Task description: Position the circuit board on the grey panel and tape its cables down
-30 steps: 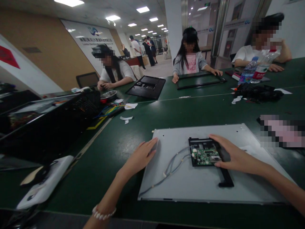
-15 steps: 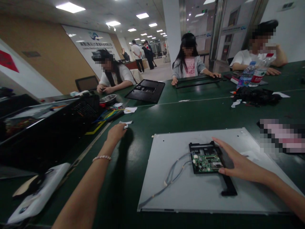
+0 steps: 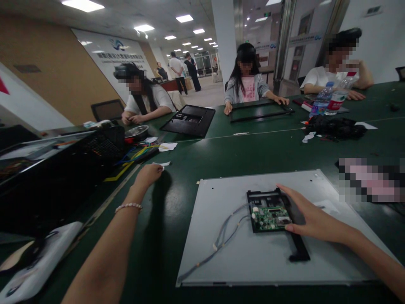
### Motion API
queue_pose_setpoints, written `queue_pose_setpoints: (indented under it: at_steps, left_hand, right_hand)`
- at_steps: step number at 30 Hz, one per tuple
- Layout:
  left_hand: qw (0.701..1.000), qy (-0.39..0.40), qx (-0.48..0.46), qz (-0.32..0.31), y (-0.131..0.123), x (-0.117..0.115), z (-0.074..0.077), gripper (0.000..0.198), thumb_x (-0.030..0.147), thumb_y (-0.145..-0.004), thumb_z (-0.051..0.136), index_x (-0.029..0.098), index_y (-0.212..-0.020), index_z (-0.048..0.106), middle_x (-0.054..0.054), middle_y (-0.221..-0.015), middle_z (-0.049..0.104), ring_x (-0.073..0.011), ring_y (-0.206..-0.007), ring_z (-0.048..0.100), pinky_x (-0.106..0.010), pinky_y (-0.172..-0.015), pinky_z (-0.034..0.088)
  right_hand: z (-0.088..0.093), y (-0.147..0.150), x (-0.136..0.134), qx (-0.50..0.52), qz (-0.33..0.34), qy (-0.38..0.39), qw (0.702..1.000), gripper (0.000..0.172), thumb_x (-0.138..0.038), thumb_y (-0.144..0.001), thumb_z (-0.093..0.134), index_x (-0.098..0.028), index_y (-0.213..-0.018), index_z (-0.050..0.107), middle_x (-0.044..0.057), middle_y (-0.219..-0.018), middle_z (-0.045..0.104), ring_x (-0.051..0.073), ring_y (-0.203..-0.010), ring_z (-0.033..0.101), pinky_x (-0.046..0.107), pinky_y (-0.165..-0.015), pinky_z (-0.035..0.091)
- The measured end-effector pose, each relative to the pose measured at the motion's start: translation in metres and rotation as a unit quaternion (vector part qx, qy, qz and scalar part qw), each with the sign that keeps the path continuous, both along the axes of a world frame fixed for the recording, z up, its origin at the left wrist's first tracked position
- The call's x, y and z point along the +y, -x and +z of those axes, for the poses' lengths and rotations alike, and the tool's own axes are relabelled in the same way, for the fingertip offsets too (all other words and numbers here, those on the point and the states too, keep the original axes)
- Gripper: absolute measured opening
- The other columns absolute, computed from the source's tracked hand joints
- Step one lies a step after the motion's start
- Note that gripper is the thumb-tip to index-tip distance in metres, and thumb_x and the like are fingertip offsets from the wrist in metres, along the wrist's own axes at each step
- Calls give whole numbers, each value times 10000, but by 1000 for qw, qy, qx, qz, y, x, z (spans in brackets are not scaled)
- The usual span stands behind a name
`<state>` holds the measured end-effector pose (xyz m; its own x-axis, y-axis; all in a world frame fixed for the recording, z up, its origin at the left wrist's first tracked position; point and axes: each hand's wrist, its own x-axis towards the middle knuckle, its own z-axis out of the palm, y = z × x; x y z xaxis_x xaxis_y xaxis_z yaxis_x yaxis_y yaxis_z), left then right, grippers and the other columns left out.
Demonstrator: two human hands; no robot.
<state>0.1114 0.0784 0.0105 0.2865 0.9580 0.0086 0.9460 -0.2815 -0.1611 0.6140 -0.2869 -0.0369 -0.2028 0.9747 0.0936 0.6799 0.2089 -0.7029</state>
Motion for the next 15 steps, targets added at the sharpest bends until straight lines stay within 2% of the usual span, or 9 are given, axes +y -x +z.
queue_pose_setpoints:
  at_steps: [4, 11, 13, 15]
  left_hand:
    - [1000, 8, 22, -3, -2, -1, 5, 254, 219, -861, 524, 139, -1008, 716, -103, -1045, 720, -212, -950, 629, -243, -824, 435]
    - [998, -48, 12, 27, -14, -16, -2, 319, 234, -912, 444, 105, -1022, 714, -179, -1071, 699, -273, -974, 648, -315, -817, 466]
    - [998, -62, 9, 33, -22, -22, 0, 328, 251, -923, 435, 114, -1035, 711, -180, -1058, 702, -286, -972, 654, -325, -802, 474]
    - [998, -65, -10, 9, -40, -31, 6, 328, 247, -932, 427, 124, -1052, 707, -177, -1054, 704, -296, -996, 651, -342, -823, 473]
  right_hand:
    - [-2, -1, -1, -1, 2, -3, 1000, 910, -392, -843, 660, -326, -1560, 105, 97, -1620, 234, 356, -1465, 264, 596, -1178, 241]
    - [-2, -3, 1, 4, 0, 3, 1000, 805, -440, -917, 571, -324, -1559, 100, 99, -1620, 238, 330, -1472, 259, 582, -1184, 234]
    - [-1, -3, 1, 6, 3, 1, 1000, 793, -446, -925, 557, -319, -1559, 99, 104, -1615, 249, 327, -1471, 264, 581, -1183, 239]
    - [-1, -2, 1, 3, 7, -3, 1000, 810, -445, -913, 572, -318, -1559, 100, 106, -1611, 257, 331, -1467, 272, 586, -1180, 246]
